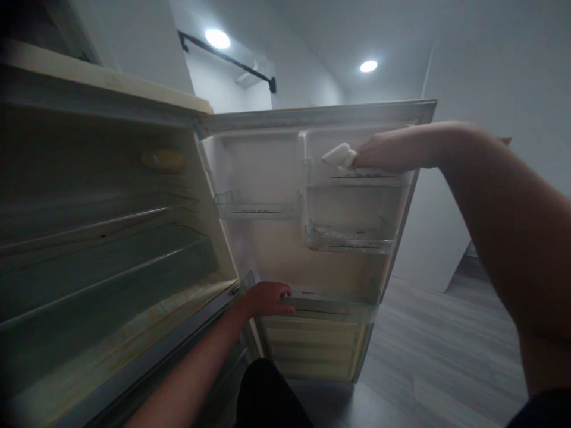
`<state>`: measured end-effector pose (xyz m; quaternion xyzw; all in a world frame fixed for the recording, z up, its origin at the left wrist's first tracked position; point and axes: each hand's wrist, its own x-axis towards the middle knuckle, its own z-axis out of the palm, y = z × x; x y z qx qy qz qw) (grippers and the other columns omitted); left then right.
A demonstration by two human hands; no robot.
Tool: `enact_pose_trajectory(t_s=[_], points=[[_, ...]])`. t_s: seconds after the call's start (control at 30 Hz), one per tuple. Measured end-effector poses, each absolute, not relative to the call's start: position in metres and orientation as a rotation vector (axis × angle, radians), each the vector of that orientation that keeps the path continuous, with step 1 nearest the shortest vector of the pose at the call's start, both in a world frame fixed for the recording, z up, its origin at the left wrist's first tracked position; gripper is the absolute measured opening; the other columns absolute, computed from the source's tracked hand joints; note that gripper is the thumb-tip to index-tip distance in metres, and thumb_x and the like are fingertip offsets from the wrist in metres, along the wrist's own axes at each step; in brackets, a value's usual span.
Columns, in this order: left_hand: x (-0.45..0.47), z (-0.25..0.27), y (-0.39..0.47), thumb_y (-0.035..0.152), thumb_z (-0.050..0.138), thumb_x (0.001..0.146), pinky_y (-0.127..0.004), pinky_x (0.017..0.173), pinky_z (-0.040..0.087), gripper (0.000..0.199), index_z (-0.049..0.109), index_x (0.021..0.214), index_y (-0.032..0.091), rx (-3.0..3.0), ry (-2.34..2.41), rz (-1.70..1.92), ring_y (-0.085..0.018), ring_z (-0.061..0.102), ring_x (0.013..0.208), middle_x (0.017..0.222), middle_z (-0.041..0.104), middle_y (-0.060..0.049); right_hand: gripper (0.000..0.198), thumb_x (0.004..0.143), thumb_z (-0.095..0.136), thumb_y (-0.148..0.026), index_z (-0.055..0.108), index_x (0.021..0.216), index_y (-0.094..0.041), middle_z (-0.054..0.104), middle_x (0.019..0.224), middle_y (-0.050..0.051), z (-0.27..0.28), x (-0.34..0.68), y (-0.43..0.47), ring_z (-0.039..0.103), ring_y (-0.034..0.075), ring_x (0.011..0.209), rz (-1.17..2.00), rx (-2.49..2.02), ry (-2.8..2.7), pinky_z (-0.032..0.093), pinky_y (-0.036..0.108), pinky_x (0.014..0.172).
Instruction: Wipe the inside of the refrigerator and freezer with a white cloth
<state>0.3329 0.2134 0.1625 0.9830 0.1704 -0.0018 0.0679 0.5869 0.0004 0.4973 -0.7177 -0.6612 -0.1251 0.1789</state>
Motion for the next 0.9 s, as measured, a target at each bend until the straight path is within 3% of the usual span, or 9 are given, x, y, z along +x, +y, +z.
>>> enact_pose_trajectory(t_s=[0.07,0.17,0.27,0.33,0.47,0.63,0.8,0.9], points=[[0.332,0.163,0.213,0.079,0.062,0.080,-0.034,0.081,0.049,0.064,0.069,0.116,0.026,2.968,0.513,-0.007,-0.028,0.072,0.100,0.108,0.077,-0.005,0.034,0.101,0.046,-0.035,0.073,0.101,-0.014,0.075,0.101,0.008,0.474,0.563,0.007,0.065,0.018,0.084,-0.480,-1.897,-2.013,0.051,0.031,0.078],[0.331,0.163,0.213,0.079,0.065,0.078,-0.034,0.081,0.049,0.064,0.069,0.116,0.027,2.954,0.542,-0.014,-0.028,0.073,0.100,0.108,0.077,-0.005,0.035,0.101,0.040,-0.033,0.067,0.119,-0.017,0.069,0.120,0.014,0.428,0.539,0.019,0.064,0.029,0.107,-1.128,-1.614,-1.835,0.048,0.045,0.092],[0.329,0.163,0.213,0.080,0.064,0.077,-0.034,0.080,0.050,0.065,0.069,0.117,0.028,2.936,0.558,-0.031,-0.028,0.073,0.100,0.109,0.077,-0.004,0.041,0.101,0.045,-0.028,0.056,0.140,-0.029,0.053,0.151,0.009,0.391,0.544,0.023,0.043,0.034,0.142,-1.417,-1.440,-1.855,0.035,0.056,0.113],[0.329,0.163,0.213,0.081,0.061,0.078,-0.035,0.081,0.050,0.067,0.068,0.118,0.028,2.935,0.548,-0.046,-0.029,0.073,0.102,0.112,0.077,-0.005,0.047,0.100,0.048,-0.026,0.050,0.147,-0.036,0.047,0.157,0.005,0.378,0.557,0.020,0.034,0.034,0.150,-1.465,-1.429,-1.937,0.030,0.058,0.118],[0.330,0.163,0.212,0.082,0.058,0.079,-0.036,0.083,0.050,0.069,0.068,0.120,0.027,2.940,0.539,-0.051,-0.030,0.072,0.104,0.113,0.077,-0.007,0.050,0.098,0.053,-0.032,0.050,0.148,-0.040,0.051,0.153,0.007,0.371,0.573,0.012,0.042,0.040,0.142,-1.361,-1.566,-2.083,0.037,0.060,0.111],[0.333,0.165,0.211,0.081,0.061,0.079,-0.036,0.082,0.051,0.067,0.068,0.119,0.028,2.929,0.562,-0.067,-0.029,0.072,0.101,0.111,0.077,-0.006,0.051,0.096,0.055,-0.049,0.055,0.140,-0.026,0.056,0.139,0.017,0.392,0.550,0.011,0.040,0.047,0.139,-1.297,-1.680,-2.021,0.038,0.063,0.108],[0.336,0.168,0.210,0.078,0.059,0.082,-0.036,0.085,0.051,0.064,0.067,0.119,0.027,2.954,0.563,-0.084,-0.029,0.071,0.105,0.114,0.076,-0.007,0.061,0.097,0.051,-0.043,0.040,0.148,-0.012,0.059,0.129,0.025,0.425,0.531,0.036,0.060,0.042,0.112,-1.308,-1.809,-1.813,0.051,0.053,0.089],[0.339,0.168,0.210,0.077,0.058,0.083,-0.036,0.087,0.051,0.062,0.067,0.118,0.027,2.965,0.551,-0.087,-0.029,0.071,0.107,0.116,0.075,-0.007,0.053,0.099,0.047,-0.037,0.041,0.145,-0.011,0.064,0.116,0.024,0.427,0.531,0.060,0.064,0.038,0.100,-1.331,-1.834,-1.747,0.052,0.048,0.083]])
